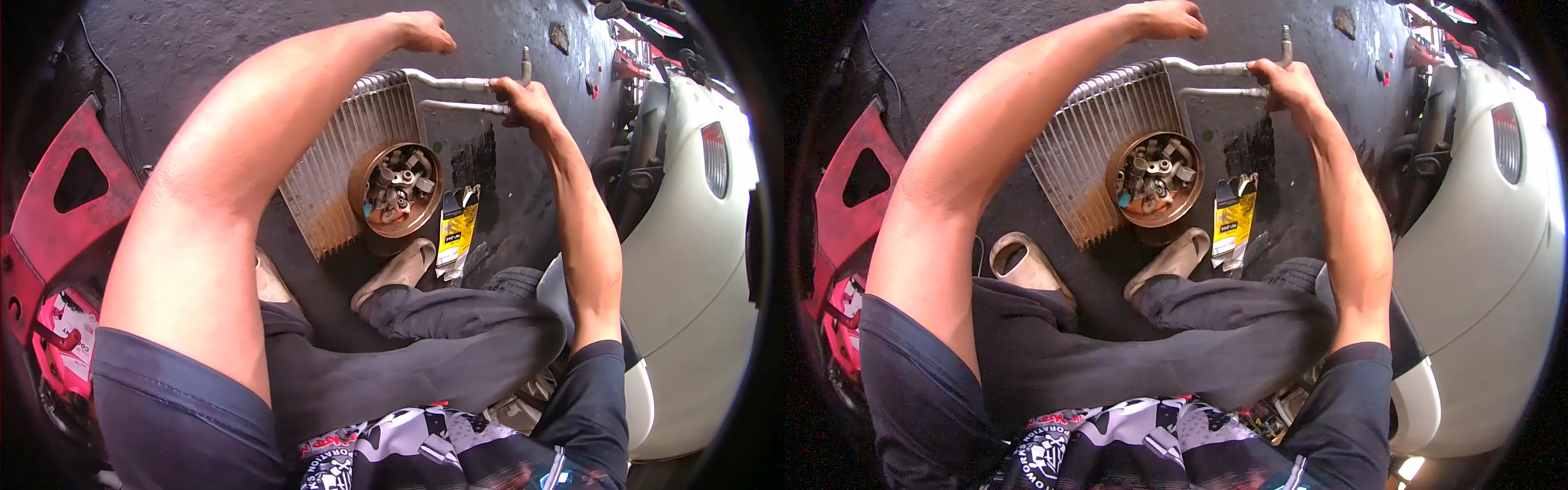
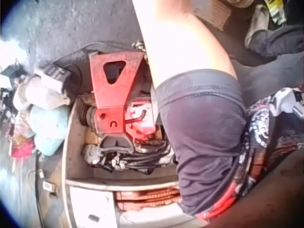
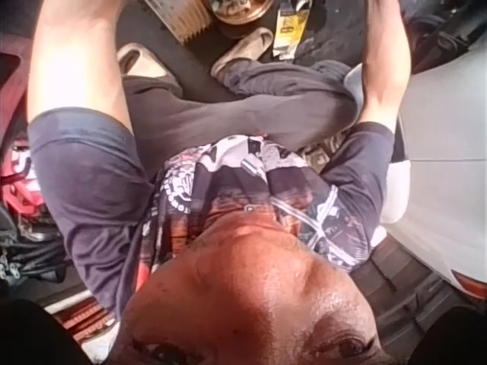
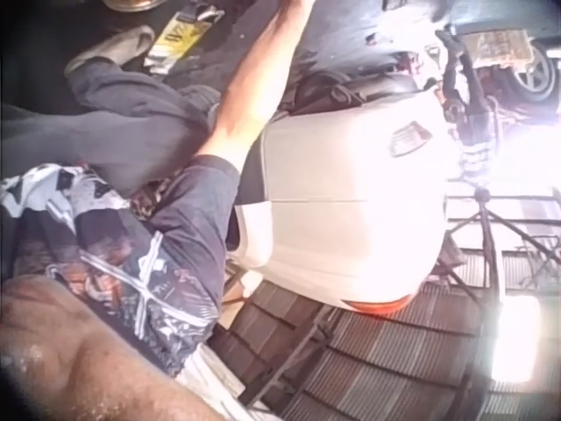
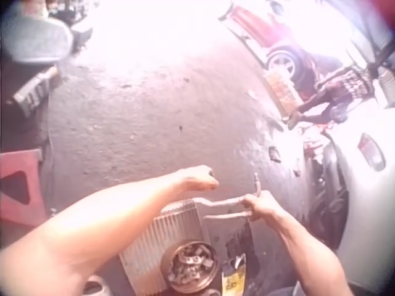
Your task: Inspecting and cleaning an automotive air conditioning evaporator and small fittings.
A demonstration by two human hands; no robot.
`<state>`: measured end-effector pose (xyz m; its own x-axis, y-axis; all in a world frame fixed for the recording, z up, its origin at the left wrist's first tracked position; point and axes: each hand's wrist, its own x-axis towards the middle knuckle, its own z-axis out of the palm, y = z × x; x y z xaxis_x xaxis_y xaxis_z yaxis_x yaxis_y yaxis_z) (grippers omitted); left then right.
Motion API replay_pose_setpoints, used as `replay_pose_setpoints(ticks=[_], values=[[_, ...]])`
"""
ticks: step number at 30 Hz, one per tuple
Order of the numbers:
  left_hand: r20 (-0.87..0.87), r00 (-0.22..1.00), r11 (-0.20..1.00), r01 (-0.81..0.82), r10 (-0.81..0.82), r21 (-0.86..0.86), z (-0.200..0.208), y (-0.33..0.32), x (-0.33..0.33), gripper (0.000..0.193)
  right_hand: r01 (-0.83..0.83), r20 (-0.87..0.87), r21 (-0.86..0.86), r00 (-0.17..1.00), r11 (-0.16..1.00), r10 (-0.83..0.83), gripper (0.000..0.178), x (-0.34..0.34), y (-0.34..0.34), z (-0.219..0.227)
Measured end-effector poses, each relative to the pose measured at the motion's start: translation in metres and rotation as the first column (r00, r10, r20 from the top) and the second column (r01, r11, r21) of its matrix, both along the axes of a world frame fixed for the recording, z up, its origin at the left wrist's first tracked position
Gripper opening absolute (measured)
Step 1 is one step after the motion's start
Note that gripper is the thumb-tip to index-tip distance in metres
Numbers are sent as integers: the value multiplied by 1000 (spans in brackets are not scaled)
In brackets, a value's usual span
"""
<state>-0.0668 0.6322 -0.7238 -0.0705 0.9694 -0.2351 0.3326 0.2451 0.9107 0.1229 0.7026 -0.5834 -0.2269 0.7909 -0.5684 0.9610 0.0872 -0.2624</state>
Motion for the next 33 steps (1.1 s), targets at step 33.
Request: replay_pose_setpoints(ticks=[33], values=[[-25, 742, 691, -635, 670, -345, 48, -275, 31, 71, -500, -756, -205, 626, 841, 188, 47, 48, 28, -63]])
